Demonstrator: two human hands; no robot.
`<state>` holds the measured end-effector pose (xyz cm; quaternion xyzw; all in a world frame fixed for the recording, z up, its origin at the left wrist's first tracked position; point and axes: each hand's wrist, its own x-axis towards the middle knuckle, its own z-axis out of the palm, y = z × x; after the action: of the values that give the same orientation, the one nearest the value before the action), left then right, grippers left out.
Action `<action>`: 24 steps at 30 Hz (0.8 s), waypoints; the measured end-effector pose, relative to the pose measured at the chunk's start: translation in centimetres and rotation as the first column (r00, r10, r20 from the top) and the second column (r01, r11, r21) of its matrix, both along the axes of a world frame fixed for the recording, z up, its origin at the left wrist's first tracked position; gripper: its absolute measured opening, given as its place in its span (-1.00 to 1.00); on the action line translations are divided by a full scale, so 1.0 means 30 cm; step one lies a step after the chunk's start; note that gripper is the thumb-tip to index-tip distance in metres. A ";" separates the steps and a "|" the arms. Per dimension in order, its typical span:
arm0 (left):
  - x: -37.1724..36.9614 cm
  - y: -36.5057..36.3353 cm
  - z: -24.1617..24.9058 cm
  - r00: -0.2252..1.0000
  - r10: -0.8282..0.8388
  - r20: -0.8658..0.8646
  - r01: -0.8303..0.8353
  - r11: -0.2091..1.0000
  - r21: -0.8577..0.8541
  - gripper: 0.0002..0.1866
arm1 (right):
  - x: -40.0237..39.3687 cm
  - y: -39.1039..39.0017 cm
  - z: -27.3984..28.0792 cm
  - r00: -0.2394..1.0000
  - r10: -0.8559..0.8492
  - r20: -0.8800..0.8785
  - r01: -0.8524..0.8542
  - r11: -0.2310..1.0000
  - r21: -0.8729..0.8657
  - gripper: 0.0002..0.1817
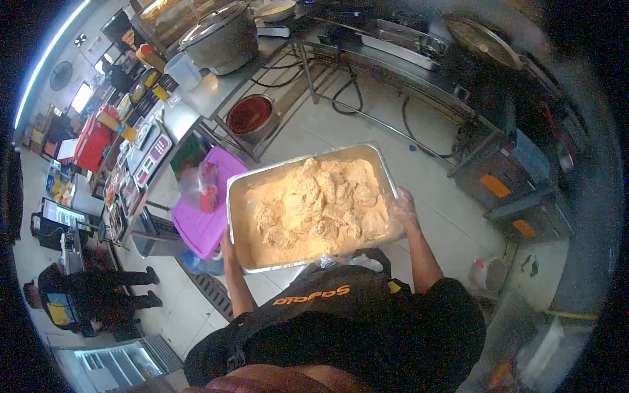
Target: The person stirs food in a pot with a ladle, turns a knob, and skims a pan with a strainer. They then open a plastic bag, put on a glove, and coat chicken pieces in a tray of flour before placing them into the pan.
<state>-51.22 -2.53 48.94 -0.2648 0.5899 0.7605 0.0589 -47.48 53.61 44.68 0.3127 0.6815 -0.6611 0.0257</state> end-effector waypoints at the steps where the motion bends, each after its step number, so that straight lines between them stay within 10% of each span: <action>1: -0.064 -0.005 -0.023 1.000 0.002 -0.007 -0.001 0.995 0.096 -0.41 | -0.141 -0.091 0.031 0.995 0.093 -0.031 -0.089 0.990 0.112 -0.75; 8: -0.664 0.178 -0.253 0.992 0.123 -0.017 -0.121 0.990 0.068 -0.44 | -0.981 0.051 -0.134 0.919 0.380 -0.106 -0.146 0.577 0.804 -0.68; 10: -0.826 0.201 -0.243 0.990 0.137 -0.042 -0.134 0.988 0.071 -0.44 | -1.159 0.083 -0.097 0.886 0.387 -0.257 -0.198 0.815 0.544 -0.69; 14: -1.087 0.275 -0.207 0.978 0.203 -0.056 -0.202 0.979 0.031 -0.44 | -1.560 0.122 -0.012 0.903 0.429 -0.002 -0.345 0.730 0.590 -0.72; 24: -1.894 0.404 -0.253 0.982 0.158 -0.108 -0.129 0.963 0.237 -0.45 | -2.336 0.266 -0.080 0.914 0.295 -0.280 -0.136 0.870 0.475 -0.46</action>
<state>-108.04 9.58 41.36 -0.2498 0.4800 0.8409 -0.0037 -117.56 61.58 42.27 0.1108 0.8393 -0.5243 -0.0912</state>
